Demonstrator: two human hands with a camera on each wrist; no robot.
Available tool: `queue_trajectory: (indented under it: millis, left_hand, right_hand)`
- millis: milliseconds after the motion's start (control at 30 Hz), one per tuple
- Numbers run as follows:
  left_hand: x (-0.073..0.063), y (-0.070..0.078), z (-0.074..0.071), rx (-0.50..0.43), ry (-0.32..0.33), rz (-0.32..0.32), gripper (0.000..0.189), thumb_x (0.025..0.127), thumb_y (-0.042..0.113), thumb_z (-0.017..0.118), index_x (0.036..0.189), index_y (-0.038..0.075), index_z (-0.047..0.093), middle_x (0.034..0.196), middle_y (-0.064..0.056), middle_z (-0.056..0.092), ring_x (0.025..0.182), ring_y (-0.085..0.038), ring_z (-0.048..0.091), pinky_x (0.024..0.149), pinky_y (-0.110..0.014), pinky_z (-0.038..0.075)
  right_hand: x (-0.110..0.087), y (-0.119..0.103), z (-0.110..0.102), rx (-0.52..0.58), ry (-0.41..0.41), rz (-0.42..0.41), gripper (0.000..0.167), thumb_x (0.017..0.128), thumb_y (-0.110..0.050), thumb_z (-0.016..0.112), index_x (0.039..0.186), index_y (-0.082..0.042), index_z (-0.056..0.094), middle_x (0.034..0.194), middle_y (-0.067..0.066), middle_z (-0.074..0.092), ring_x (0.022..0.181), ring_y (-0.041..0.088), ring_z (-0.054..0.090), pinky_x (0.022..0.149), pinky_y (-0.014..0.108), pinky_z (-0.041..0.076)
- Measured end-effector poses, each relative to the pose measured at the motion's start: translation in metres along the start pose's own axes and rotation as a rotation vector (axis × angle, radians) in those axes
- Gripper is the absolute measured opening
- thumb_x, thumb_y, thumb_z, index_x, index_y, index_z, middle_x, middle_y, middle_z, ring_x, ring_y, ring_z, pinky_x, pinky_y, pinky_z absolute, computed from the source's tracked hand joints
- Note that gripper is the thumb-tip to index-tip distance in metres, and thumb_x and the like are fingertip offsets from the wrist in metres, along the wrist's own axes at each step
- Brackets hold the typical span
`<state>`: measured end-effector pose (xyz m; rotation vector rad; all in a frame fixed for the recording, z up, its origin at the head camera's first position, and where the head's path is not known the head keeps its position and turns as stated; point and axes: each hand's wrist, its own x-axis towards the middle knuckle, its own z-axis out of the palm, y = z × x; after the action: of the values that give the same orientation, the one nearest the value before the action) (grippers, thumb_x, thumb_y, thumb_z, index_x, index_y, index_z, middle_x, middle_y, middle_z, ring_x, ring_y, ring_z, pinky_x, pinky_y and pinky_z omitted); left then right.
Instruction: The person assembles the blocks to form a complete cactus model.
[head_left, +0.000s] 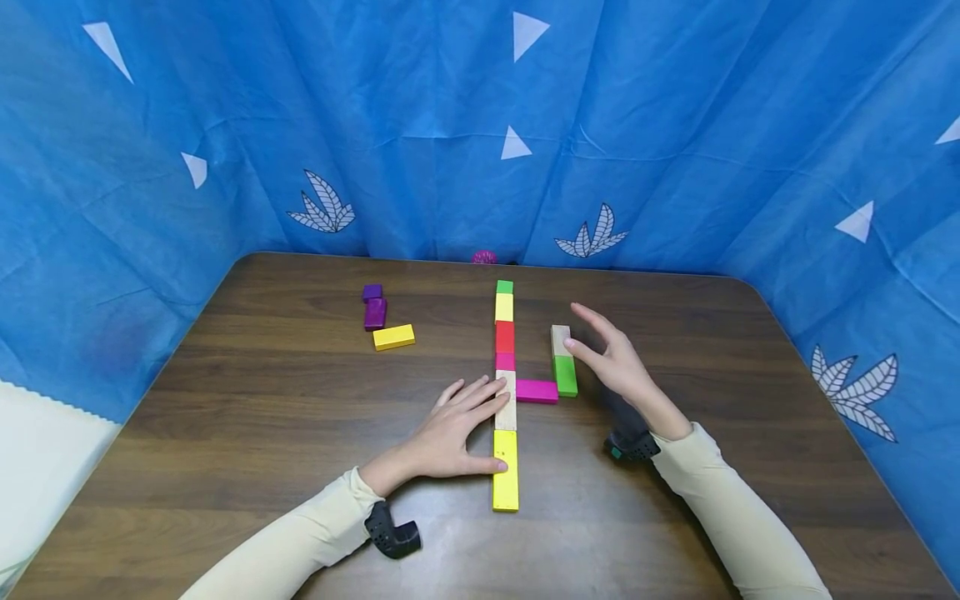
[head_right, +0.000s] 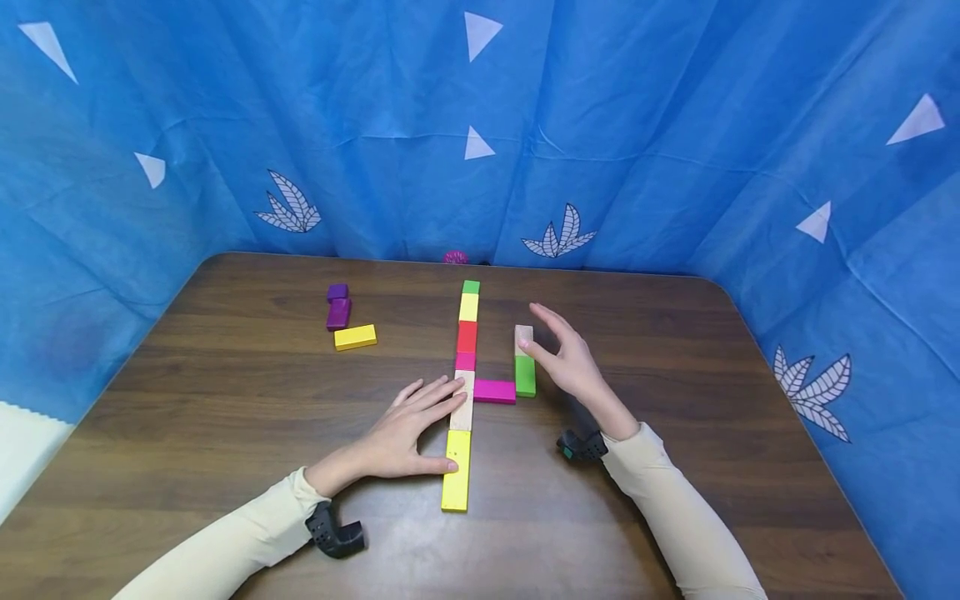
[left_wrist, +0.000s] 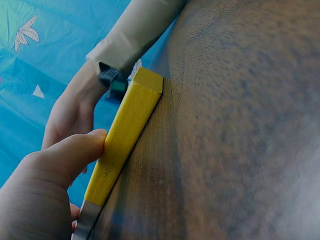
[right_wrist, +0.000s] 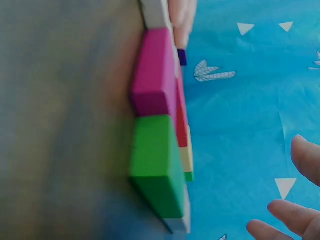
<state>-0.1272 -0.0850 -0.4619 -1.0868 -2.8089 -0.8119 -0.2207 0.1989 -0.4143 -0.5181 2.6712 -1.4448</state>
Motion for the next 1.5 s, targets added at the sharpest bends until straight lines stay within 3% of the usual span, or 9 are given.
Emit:
queue_trajectory:
  millis: [167,367,633,767,900,1033,1167,1367,1500]
  left_hand:
    - [0.001,0.000,-0.001,-0.001,-0.008,0.001,0.091,0.078,0.057,0.071,0.150,0.012,0.040,0.160,-0.003,0.031,0.149,-0.031,0.025,0.118,-0.058,0.017]
    - [0.002,0.001,-0.001,0.008,-0.017,-0.004,0.092,0.078,0.058,0.070,0.151,0.013,0.039,0.161,-0.002,0.029,0.149,-0.030,0.024,0.119,-0.057,0.016]
    - [0.001,0.001,-0.001,0.005,-0.021,-0.002,0.092,0.078,0.058,0.070,0.151,0.013,0.038,0.161,-0.002,0.028,0.149,-0.031,0.024,0.119,-0.057,0.016]
    - [0.000,0.001,-0.002,-0.009,-0.015,-0.004,0.092,0.078,0.057,0.070,0.151,0.012,0.038,0.161,-0.003,0.028,0.149,-0.031,0.024,0.119,-0.057,0.016]
    - [0.000,0.000,-0.004,-0.072,0.036,-0.001,0.089,0.078,0.051,0.073,0.149,0.009,0.041,0.160,-0.007,0.031,0.148,-0.034,0.027,0.117,-0.059,0.020]
    - [0.000,-0.008,-0.015,-0.151,0.153,-0.035,0.082,0.078,0.042,0.076,0.145,0.005,0.046,0.157,-0.010,0.037,0.145,-0.033,0.033,0.113,-0.061,0.027]
    - [-0.002,-0.028,-0.034,-0.190,0.344,-0.086,0.072,0.079,0.033,0.077,0.140,0.003,0.052,0.148,-0.013,0.048,0.138,-0.032,0.043,0.109,-0.060,0.034]
    - [-0.010,-0.067,-0.060,-0.192,0.639,-0.193,0.058,0.075,0.019,0.081,0.128,0.004,0.063,0.126,-0.015,0.062,0.114,-0.030,0.059,0.093,-0.045,0.046]
    - [-0.019,-0.087,-0.072,-0.201,0.744,-0.299,0.055,0.073,0.012,0.083,0.123,0.000,0.065,0.116,-0.018,0.062,0.099,-0.032,0.062,0.081,-0.036,0.048]
  right_hand:
    - [-0.019,0.010,0.003,-0.062,-0.036,-0.031,0.064,0.095,-0.026,0.065,0.151,-0.012,0.038,0.159,0.013,0.030,0.148,0.036,0.024,0.116,0.063,0.021]
    - [-0.033,0.022,0.006,-0.131,-0.087,-0.068,0.063,0.094,-0.025,0.066,0.150,-0.013,0.040,0.160,0.013,0.028,0.149,0.039,0.017,0.112,0.070,0.021]
    - [-0.034,0.037,0.012,-0.204,-0.113,-0.137,0.063,0.092,-0.024,0.067,0.148,-0.012,0.042,0.158,0.016,0.031,0.149,0.044,0.014,0.112,0.074,0.001]
    - [-0.033,0.038,0.016,-0.229,-0.136,-0.140,0.061,0.093,-0.027,0.066,0.148,-0.013,0.043,0.160,0.014,0.029,0.149,0.042,0.014,0.112,0.072,-0.003]
    - [-0.034,0.036,0.016,-0.246,-0.142,-0.134,0.060,0.093,-0.027,0.065,0.148,-0.014,0.043,0.160,0.013,0.028,0.149,0.041,0.014,0.113,0.071,-0.004]
    - [-0.035,0.034,0.016,-0.263,-0.141,-0.128,0.060,0.094,-0.028,0.065,0.148,-0.014,0.044,0.160,0.013,0.028,0.149,0.041,0.014,0.113,0.071,-0.003]
    - [-0.034,0.034,0.017,-0.277,-0.141,-0.122,0.059,0.094,-0.029,0.064,0.148,-0.014,0.044,0.160,0.013,0.028,0.149,0.042,0.014,0.114,0.071,-0.003]
    - [-0.033,0.033,0.016,-0.284,-0.143,-0.119,0.059,0.094,-0.029,0.064,0.148,-0.014,0.044,0.160,0.013,0.028,0.149,0.041,0.015,0.114,0.069,-0.003]
    - [-0.033,0.033,0.016,-0.283,-0.144,-0.120,0.060,0.094,-0.029,0.064,0.148,-0.013,0.044,0.160,0.013,0.028,0.149,0.041,0.015,0.114,0.069,-0.003]
